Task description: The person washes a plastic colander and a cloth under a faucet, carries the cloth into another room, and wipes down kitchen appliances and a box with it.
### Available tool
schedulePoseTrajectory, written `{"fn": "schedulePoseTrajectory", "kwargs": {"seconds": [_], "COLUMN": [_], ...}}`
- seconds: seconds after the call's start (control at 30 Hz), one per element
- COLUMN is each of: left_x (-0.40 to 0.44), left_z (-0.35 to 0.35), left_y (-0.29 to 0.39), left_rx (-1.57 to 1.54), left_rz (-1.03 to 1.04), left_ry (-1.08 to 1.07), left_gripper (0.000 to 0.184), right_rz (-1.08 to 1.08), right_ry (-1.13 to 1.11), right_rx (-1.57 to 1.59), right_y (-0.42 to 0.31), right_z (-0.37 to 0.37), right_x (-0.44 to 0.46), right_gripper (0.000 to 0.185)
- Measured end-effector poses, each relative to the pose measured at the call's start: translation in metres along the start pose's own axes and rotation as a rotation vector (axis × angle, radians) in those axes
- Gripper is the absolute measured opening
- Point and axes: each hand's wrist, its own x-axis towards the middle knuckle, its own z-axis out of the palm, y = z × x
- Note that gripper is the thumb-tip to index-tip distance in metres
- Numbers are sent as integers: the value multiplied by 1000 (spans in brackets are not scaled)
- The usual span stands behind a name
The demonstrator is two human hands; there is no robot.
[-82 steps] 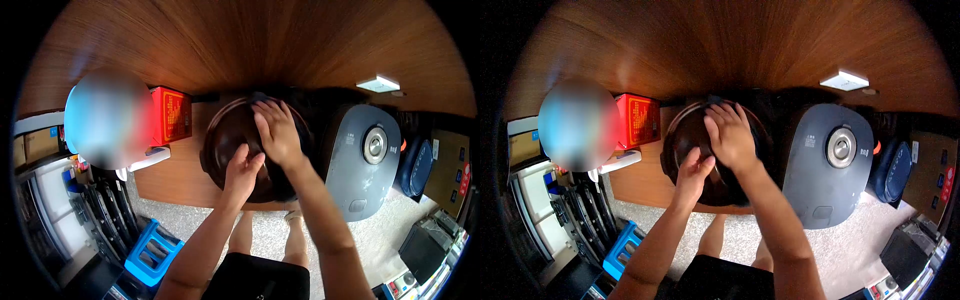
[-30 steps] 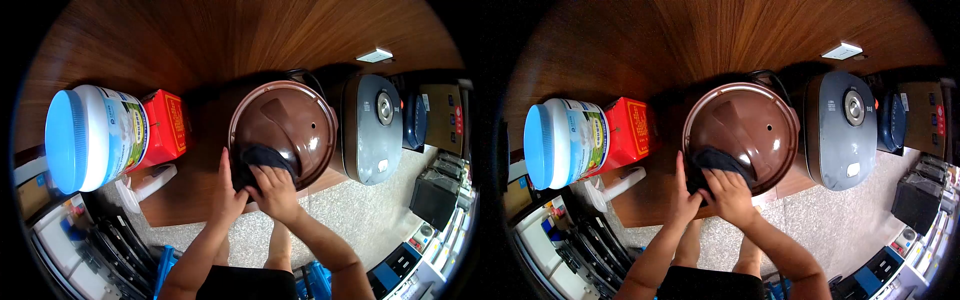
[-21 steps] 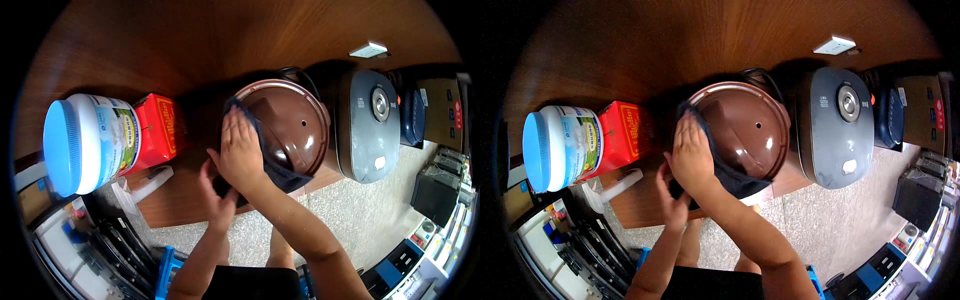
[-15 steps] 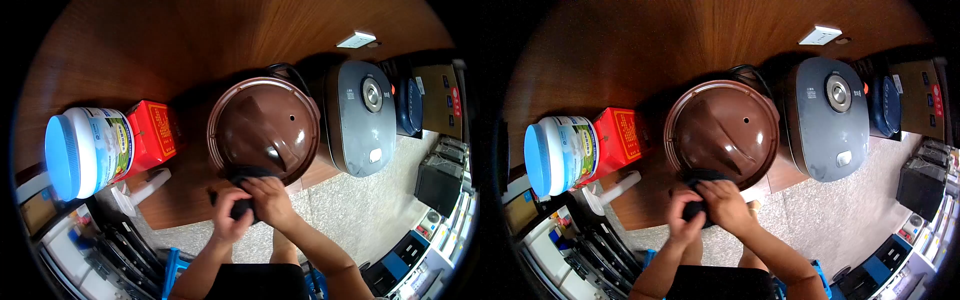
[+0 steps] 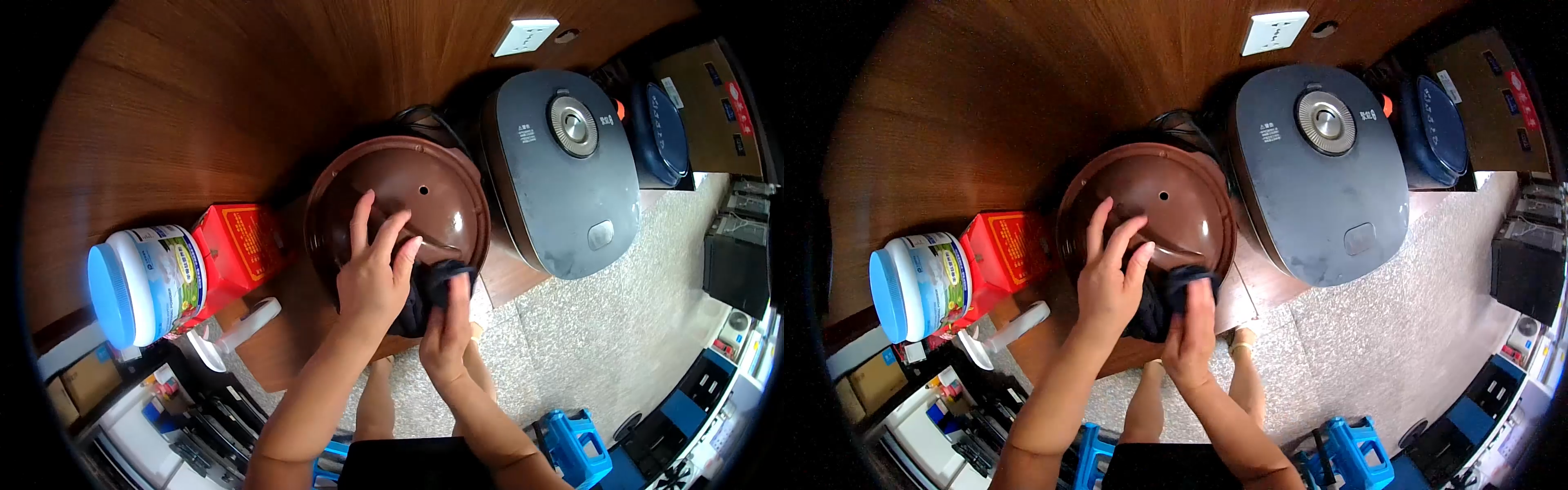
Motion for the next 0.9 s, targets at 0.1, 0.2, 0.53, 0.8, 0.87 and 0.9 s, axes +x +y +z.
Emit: {"fn": "schedulePoseTrajectory", "kwargs": {"seconds": [0.1,0.2,0.53,0.8,0.87,0.9], "left_x": [0,4,-5,-27,-28,-27], "left_z": [12,8,2,17,9,7], "left_y": [-3,-5,4,-1,1,-2], "left_rx": [92,-2,-144,-229,-152,-152], "left_rz": [28,66,-119,127,-10,-46], "left_ry": [92,132,70,284,102,56], "left_gripper": [28,28,40,32,22,20], "right_rz": [18,-83,-117,-127,-548,-695], "right_ry": [-21,-150,-41,-507,-1097,-1391], "right_rx": [-156,-43,-26,301,21,-408], "right_y": [-5,0,-15,-58,-70,-72], "right_z": [7,5,1,12,60,79], "right_x": [20,79,41,169,184,179], "right_gripper": [46,42,35,29,33,34]}}
